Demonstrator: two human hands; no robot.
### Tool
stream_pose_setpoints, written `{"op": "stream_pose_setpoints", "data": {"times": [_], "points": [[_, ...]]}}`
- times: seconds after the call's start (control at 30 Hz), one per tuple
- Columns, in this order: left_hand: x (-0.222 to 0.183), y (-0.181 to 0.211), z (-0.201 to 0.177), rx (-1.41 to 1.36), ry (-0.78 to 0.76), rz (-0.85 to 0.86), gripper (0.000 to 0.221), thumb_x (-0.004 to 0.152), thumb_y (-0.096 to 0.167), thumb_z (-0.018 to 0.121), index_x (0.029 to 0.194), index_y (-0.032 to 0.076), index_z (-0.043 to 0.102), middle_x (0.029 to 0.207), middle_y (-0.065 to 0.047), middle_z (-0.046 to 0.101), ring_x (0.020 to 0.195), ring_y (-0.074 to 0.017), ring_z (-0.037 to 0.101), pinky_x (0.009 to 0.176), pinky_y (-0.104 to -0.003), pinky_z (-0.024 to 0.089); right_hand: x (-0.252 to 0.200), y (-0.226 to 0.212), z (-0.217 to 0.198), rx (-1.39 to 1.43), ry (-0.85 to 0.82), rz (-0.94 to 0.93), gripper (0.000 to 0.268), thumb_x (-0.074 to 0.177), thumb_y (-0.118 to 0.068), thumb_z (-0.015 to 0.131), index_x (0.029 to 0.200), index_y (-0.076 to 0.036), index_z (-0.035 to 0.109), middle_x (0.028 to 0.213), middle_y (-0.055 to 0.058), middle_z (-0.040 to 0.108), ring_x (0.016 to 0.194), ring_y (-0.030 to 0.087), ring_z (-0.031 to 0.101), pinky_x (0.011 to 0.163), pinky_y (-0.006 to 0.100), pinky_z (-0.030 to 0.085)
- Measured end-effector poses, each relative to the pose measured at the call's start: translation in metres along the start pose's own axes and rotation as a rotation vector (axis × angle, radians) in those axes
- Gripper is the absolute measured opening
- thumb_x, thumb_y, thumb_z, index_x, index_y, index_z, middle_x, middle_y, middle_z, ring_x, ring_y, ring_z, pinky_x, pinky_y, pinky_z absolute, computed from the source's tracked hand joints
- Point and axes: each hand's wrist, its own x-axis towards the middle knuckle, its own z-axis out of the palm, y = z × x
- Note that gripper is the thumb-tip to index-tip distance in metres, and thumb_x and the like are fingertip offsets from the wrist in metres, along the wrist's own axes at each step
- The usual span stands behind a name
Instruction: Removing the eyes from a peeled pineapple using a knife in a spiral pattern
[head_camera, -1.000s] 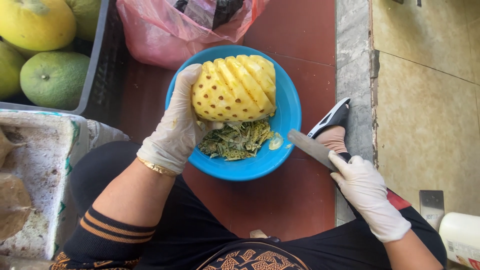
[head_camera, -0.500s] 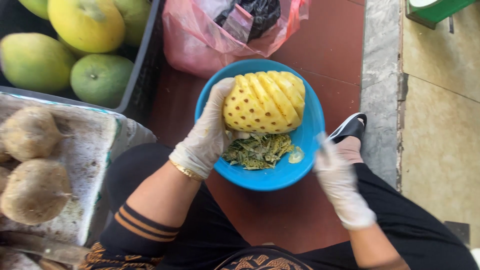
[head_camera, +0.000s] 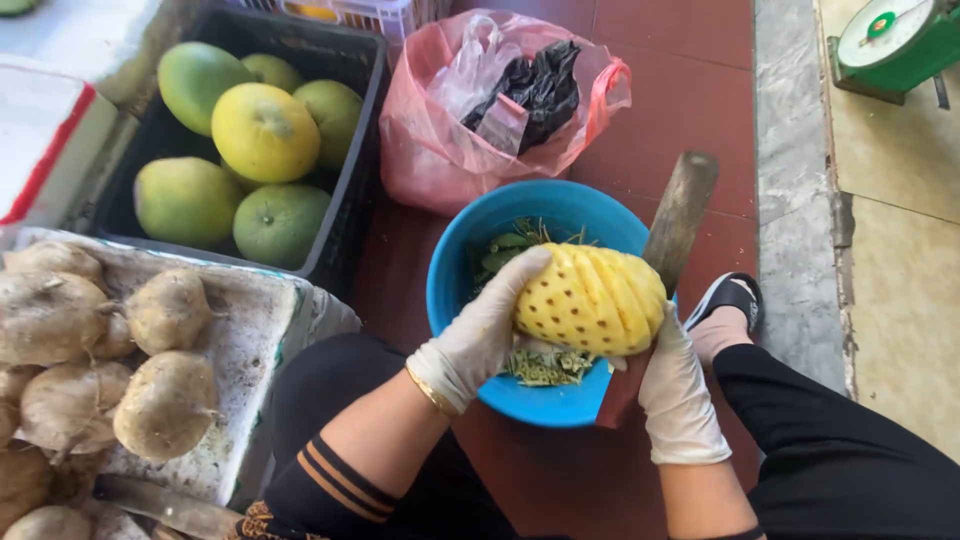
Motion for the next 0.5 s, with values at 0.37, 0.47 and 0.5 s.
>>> {"op": "stream_pose_setpoints", "data": {"times": [0.37,0.47,0.5], "points": [[0.032,-0.018,0.008,-0.913,-0.606,-0.274,0.078,0.097,0.032,0.070,0.159,0.005,0.033,0.159,-0.015,0.042,0.145,-0.0196,0.043,0.123,-0.031,0.035,-0.011,-0.002,-0.010,0.053,-0.072,-0.066,0.049,0.085,-0.048,0.078,0.101,-0.004,0.064,0.073,0.012,0.064,0.049,0.023,0.056,0.041,0.032,0.046],[-0.004,-0.006,0.045,0.261,-0.363,0.274,0.075,0.096,0.065,0.048,0.154,0.017,0.051,0.161,-0.019,0.042,0.150,-0.0387,0.037,0.122,-0.048,0.035,-0.013,-0.009,-0.022,0.058,-0.065,-0.100,0.051,0.084,-0.050,0.078,0.099,-0.004,0.063,0.071,0.011,0.062,0.048,0.022,0.055,0.041,0.032,0.045],[-0.010,-0.005,0.052,0.290,-0.452,0.320,0.074,0.100,0.064,0.039,0.158,0.019,0.042,0.166,-0.020,0.030,0.152,-0.0419,0.026,0.124,-0.051,0.027,-0.013,-0.011,-0.027,0.058,-0.061,-0.111,0.052,0.084,-0.051,0.078,0.099,-0.004,0.063,0.070,0.011,0.062,0.047,0.022,0.054,0.040,0.032,0.045]]}}
